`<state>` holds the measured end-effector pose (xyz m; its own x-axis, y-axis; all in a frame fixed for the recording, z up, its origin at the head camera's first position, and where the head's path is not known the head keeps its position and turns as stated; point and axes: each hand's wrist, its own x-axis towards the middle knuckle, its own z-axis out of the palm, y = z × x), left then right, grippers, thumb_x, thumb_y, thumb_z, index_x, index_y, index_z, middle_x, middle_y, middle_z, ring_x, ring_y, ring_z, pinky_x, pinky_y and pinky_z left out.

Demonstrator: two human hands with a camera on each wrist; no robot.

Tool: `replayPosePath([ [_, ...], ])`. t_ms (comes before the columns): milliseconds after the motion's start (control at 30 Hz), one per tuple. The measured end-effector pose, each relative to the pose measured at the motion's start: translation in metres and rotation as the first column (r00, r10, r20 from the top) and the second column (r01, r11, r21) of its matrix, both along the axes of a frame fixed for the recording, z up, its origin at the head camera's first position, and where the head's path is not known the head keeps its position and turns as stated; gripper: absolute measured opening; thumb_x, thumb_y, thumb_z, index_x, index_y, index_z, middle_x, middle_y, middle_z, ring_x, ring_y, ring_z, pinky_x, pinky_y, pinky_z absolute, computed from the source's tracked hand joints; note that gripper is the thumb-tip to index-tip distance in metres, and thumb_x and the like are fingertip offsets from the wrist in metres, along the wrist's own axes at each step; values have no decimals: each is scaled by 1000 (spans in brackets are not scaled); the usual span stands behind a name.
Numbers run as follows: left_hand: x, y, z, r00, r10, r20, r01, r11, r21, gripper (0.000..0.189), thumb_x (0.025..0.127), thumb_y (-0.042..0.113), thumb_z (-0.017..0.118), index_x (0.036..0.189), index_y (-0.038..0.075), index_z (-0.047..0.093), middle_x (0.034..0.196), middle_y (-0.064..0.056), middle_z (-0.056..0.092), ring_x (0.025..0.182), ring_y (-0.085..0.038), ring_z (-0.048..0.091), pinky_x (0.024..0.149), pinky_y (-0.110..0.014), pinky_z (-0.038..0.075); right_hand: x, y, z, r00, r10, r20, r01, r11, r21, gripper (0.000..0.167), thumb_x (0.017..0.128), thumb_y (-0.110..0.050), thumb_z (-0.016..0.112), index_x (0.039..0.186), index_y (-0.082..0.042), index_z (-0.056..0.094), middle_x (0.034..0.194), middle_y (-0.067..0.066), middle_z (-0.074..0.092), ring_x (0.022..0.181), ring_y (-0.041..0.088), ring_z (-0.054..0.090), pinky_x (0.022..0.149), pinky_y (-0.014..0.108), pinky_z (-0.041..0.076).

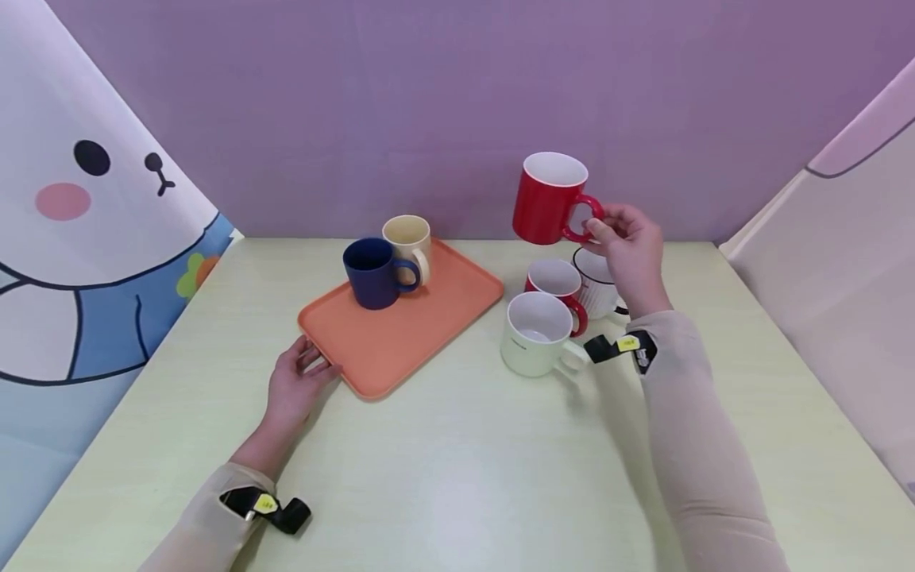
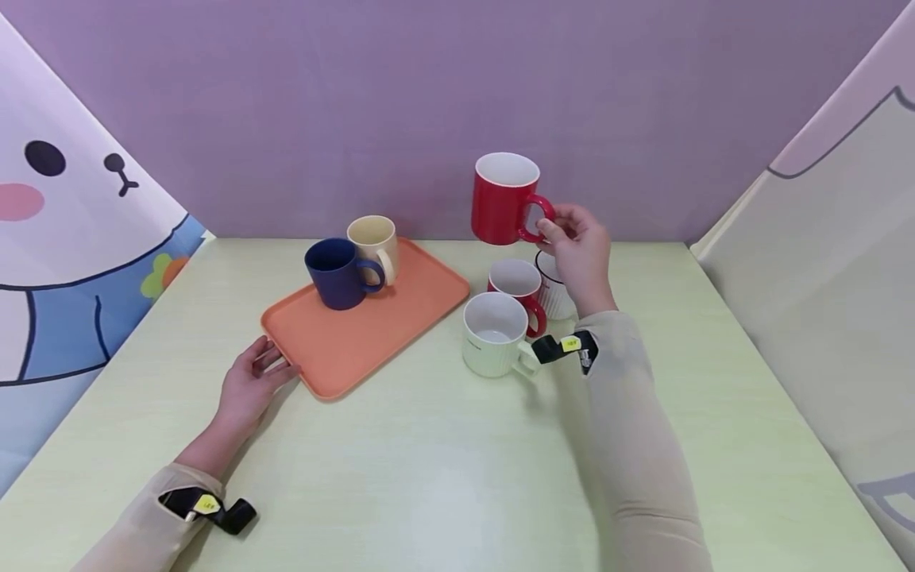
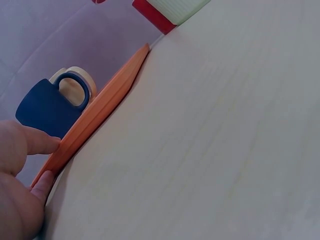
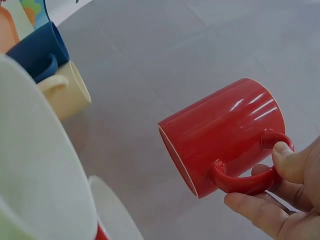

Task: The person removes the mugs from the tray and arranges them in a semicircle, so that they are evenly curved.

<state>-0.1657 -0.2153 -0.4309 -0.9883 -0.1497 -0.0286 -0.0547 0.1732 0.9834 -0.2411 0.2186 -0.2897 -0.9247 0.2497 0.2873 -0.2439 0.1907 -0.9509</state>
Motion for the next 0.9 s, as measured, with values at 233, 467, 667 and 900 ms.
replayPosePath([
  [233, 0, -1, -1, 1000, -10, -12, 10, 1000, -5, 73, 88, -12, 64, 152, -7, 29, 139, -26, 43, 93, 4, 57, 85, -11, 53, 2, 18, -8, 999, -53, 3, 54, 998, -15, 26, 94, -14, 69, 117, -3, 67, 101, 3, 66, 93, 14, 65, 74, 18, 59],
  [467, 0, 0, -1, 1000, -3, -18, 3, 1000, 2, 73, 88, -14, 64, 152, -7, 29, 140, -26, 43, 101, -4, 58, 85, -10, 52, 2, 35, -16, 996, -86, -26, 83, 992, -96, 17, 93, -8, 70, 109, -4, 69, 95, 2, 66, 89, 13, 66, 71, 19, 59],
  [667, 0, 1, 0, 1000, -10, -3, 10, 1000, -6, 75, 88, -12, 64, 153, -6, 26, 143, -26, 40, 116, -26, 56, 86, -11, 52, 5, 51, -20, 991, -103, -82, 78, 963, -259, 11, 90, 1, 69, 96, -8, 70, 88, 5, 65, 81, 13, 67, 68, 21, 59],
  [900, 0, 0, -1, 1000, -3, -4, 3, 1000, 4, 76, 88, -12, 65, 153, -6, 26, 144, -25, 40, 99, -2, 57, 86, -11, 53, 10, 66, -24, 984, -158, -81, 130, 952, -278, 9, 90, 0, 71, 96, -7, 70, 88, 6, 65, 81, 13, 67, 68, 21, 59],
])
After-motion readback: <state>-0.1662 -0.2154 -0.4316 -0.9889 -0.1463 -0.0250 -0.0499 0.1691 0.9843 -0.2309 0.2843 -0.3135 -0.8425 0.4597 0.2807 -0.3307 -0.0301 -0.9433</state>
